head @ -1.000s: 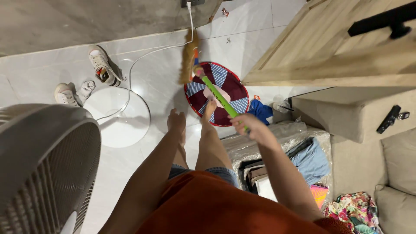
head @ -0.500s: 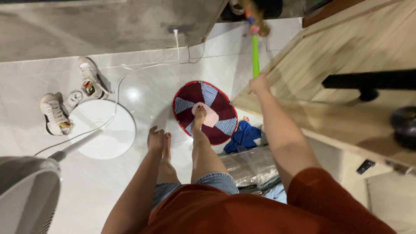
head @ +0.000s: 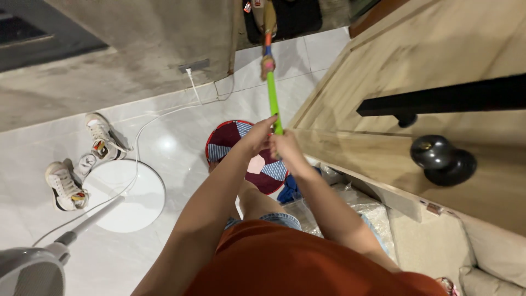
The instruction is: The person sweeps the floor with a broom, moves a laundry basket, and picks up small white objects by hand from the floor.
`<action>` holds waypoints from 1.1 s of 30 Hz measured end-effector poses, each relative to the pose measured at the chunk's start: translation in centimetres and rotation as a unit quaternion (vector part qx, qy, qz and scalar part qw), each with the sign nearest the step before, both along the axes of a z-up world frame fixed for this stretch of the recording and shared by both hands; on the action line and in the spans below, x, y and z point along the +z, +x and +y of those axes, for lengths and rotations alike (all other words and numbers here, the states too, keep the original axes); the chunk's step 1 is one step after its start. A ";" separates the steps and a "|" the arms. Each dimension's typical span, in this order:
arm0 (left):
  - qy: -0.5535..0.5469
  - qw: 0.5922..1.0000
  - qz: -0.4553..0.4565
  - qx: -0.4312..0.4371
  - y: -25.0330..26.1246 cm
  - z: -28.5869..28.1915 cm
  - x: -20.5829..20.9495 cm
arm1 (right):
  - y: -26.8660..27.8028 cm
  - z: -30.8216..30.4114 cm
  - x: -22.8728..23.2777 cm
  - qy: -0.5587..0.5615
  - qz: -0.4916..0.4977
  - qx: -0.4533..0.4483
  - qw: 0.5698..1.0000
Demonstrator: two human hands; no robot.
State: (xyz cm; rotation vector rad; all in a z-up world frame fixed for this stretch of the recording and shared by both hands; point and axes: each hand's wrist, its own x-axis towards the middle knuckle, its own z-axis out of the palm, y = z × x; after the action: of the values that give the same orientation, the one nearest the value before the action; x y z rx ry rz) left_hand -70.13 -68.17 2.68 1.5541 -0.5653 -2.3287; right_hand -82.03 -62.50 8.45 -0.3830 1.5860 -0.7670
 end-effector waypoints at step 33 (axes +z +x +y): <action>0.135 0.976 -0.013 0.173 1.5 0.8 -1.4 | -3.1 4.4 -1.1 -0.109 0.239 -0.139 0.955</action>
State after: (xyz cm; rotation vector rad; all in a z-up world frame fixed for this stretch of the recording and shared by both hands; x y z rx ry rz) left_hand -68.59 -67.37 1.31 1.6447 0.0260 -2.1832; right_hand -85.16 -58.09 7.36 -0.5416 2.0440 -1.1336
